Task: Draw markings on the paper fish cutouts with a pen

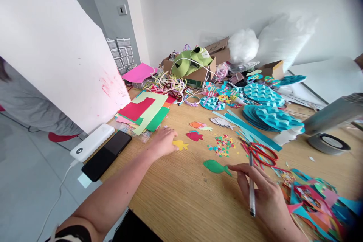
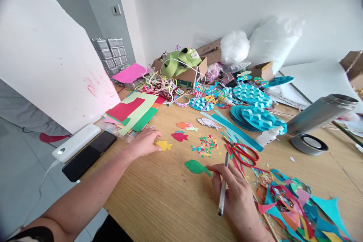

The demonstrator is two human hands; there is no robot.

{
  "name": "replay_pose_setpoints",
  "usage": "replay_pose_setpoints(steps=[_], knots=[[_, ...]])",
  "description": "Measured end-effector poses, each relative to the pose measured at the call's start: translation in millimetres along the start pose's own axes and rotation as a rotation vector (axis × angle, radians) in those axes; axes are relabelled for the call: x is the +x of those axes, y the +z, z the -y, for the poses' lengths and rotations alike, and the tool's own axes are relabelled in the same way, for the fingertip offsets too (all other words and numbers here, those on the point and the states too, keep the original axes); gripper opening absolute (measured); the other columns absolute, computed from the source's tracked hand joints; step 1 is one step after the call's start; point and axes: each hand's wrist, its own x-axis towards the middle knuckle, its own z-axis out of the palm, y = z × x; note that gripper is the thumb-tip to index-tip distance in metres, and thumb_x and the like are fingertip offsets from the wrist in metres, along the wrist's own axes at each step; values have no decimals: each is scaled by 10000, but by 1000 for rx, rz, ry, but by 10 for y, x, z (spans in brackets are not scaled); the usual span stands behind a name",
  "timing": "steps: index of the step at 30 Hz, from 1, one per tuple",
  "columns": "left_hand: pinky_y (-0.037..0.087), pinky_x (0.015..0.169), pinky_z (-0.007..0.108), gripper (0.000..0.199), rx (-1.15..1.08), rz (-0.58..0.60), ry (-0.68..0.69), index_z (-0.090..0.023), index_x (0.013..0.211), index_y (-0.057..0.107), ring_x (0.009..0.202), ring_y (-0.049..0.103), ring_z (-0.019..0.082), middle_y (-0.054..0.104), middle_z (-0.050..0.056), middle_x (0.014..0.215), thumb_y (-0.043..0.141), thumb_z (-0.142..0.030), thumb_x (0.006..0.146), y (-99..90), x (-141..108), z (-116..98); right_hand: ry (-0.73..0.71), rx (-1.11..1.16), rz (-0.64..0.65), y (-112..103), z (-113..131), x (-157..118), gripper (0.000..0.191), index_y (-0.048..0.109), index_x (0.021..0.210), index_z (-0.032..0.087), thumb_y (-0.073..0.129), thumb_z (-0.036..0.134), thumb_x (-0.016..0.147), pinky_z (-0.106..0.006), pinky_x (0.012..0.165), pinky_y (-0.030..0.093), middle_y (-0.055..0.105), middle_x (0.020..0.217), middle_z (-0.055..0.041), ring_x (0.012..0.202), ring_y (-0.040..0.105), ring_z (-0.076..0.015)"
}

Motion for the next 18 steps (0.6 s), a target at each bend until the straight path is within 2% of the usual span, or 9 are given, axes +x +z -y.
replay_pose_setpoints(steps=[9,18], knots=[[388,979,387,139,-21,-10,-24,-188,776,669,965,605,273,687,61,867,746,-163,663,69,22,-32,-2,-3,-35,2,-18,-9,153,627,994,230,512,154,928,-274,603,502,672,867,-54,682,656,-162],[429,906,359,159,-146,-47,-35,-204,641,601,902,599,248,669,35,794,727,-110,615,147,29,0,6,5,-57,-5,5,11,138,634,969,219,517,160,925,-245,565,489,676,833,-44,632,644,-139]])
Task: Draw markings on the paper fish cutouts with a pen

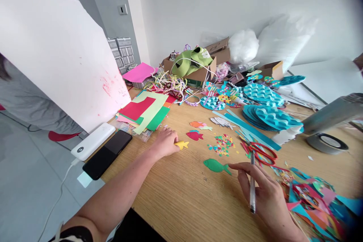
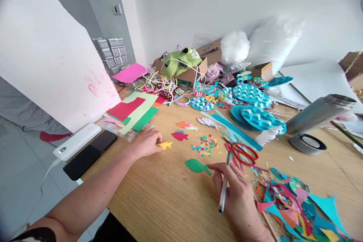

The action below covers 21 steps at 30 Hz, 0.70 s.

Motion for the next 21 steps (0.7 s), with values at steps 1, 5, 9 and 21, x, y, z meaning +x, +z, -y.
replay_pose_setpoints(steps=[1,5,9,21], knots=[[439,879,346,164,-24,-4,-8,-204,648,595,882,601,239,669,29,785,713,-94,620,12,-3,3,3,-2,0,0,3,2,136,638,966,217,521,163,924,-242,564,489,677,827,-42,630,645,-138],[457,703,274,191,-154,-2,-53,-205,695,577,758,612,195,661,0,729,656,-37,651,64,5,27,14,0,0,1,24,8,140,647,951,215,520,164,922,-239,572,493,687,823,-39,634,655,-138],[443,625,234,210,-319,-5,-83,-195,779,591,703,622,166,664,-11,730,653,-30,666,81,31,56,34,4,6,5,18,-1,139,650,939,216,518,175,923,-245,579,499,700,818,-39,626,665,-144],[405,579,215,168,-817,-126,-95,-154,770,616,653,558,137,611,-21,701,645,-304,700,10,127,151,-29,93,241,172,330,112,343,536,1242,226,445,134,925,-356,888,551,667,1160,-114,1110,643,-230]])
